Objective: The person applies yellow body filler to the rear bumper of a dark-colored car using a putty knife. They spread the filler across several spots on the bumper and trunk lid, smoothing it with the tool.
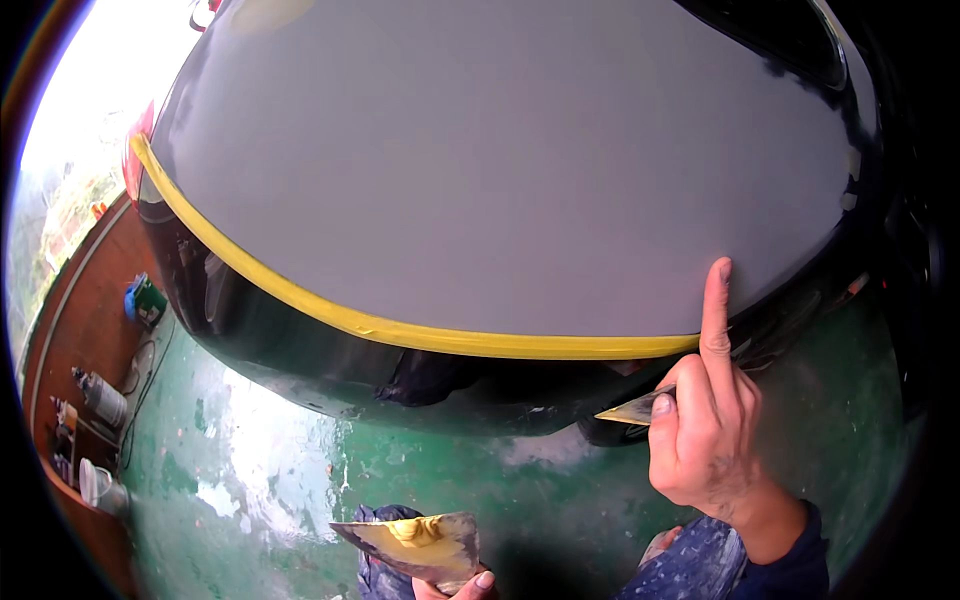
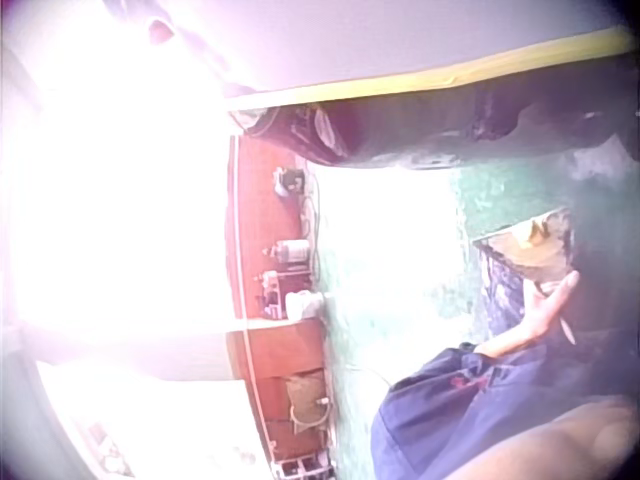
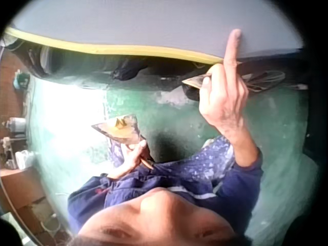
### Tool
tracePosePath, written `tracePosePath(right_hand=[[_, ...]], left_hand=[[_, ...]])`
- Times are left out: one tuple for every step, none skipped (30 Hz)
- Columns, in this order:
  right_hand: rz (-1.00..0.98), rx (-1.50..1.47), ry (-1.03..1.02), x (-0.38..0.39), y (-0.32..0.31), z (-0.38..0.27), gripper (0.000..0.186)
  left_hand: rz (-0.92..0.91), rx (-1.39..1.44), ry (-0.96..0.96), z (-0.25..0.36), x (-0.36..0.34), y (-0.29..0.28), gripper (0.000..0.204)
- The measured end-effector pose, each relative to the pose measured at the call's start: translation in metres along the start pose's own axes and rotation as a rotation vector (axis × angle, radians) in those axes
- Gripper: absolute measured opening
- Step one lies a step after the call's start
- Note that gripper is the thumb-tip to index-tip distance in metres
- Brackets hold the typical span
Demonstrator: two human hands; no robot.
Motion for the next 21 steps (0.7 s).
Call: tracePosePath(right_hand=[[0.018, -0.042, -0.025, -0.001, 0.001, -0.004, 0.012], [0.035, -0.083, -0.05, -0.002, 0.003, -0.007, 0.011], [0.052, -0.123, -0.074, -0.001, 0.003, -0.012, 0.01], [0.106, -0.188, -0.114, 0.001, 0.003, -0.015, 0.009], [0.14, -0.207, -0.142, 0.006, -0.001, -0.021, 0.006], [0.198, -0.187, -0.183, 0.013, -0.008, -0.03, 0.005], [0.262, -0.159, -0.238, 0.019, -0.014, -0.038, 0.008], [0.301, -0.126, -0.312, 0.022, -0.018, -0.045, 0.012], [0.307, -0.086, -0.471, 0.022, -0.024, -0.051, 0.015], [0.295, 0.068, -0.547, 0.019, -0.019, -0.054, 0.016], [0.28, 0.225, -0.621, 0.017, -0.014, -0.057, 0.018], [0.152, 0.239, -0.555, 0.018, -0.013, -0.062, 0.025], [0.172, 0.216, -0.552, 0.019, -0.005, -0.064, 0.025], [0.16, 0.216, -0.574, 0.022, -0.006, -0.069, 0.024], [0.145, 0.217, -0.595, 0.027, -0.008, -0.073, 0.023], [0.152, 0.214, -0.602, 0.033, -0.005, -0.081, 0.021], [0.15, 0.182, -0.571, 0.04, -0.002, -0.086, 0.022], [0.167, 0.169, -0.547, 0.045, 0.001, -0.091, 0.022], [0.183, 0.175, -0.527, 0.05, 0.002, -0.096, 0.022], [0.218, 0.14, -0.506, 0.056, 0.004, -0.099, 0.02], [0.13, 0.08, -0.445, 0.055, -0.001, -0.107, 0.019]], left_hand=[[-0.001, -0.004, -0.003, -0.001, -0.001, -0.003, 0.023], [0.0, 0.001, 0.0, 0.001, -0.001, -0.004, 0.023], [0.0, 0.006, 0.002, 0.005, -0.001, -0.003, 0.023], [0.0, 0.009, 0.004, 0.006, -0.001, -0.005, 0.023], [0.0, 0.013, 0.008, 0.007, -0.002, -0.006, 0.023], [-0.004, 0.018, 0.01, 0.005, -0.003, -0.009, 0.023], [-0.005, 0.019, 0.014, 0.006, -0.004, -0.013, 0.022], [0.0, -0.004, 0.004, 0.007, -0.005, -0.015, 0.022], [0.005, -0.026, -0.006, 0.01, -0.006, -0.017, 0.022], [0.011, -0.051, -0.02, 0.011, -0.008, -0.018, 0.023], [0.005, -0.024, -0.059, 0.009, -0.011, -0.02, 0.022], [0.004, -0.038, -0.055, 0.012, -0.013, -0.018, 0.022], [0.003, -0.047, -0.047, 0.017, -0.017, -0.015, 0.022], [-0.005, -0.052, -0.026, 0.017, -0.021, -0.012, 0.02], [-0.03, -0.031, -0.05, 0.017, -0.025, -0.008, 0.015], [-0.036, -0.015, -0.071, 0.018, -0.029, -0.008, 0.011], [-0.045, -0.009, -0.019, 0.029, -0.033, 0.0, 0.011], [-0.061, -0.018, -0.032, 0.033, -0.036, 0.003, 0.015], [-0.093, -0.018, -0.043, 0.033, -0.038, 0.006, 0.022], [-0.137, 0.009, -0.013, 0.029, -0.04, 0.006, 0.029], [-0.2, 0.043, 0.116, 0.031, -0.043, 0.011, 0.028]])
Point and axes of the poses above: each hand's wrist, its own x-axis away from the middle knuckle, its own y-axis out of the palm, z = x × y, the point moved 4 cm from there along -x, towards the middle knuckle, and after that the axes turned 2 degrees about x, right-handed, at the moved point
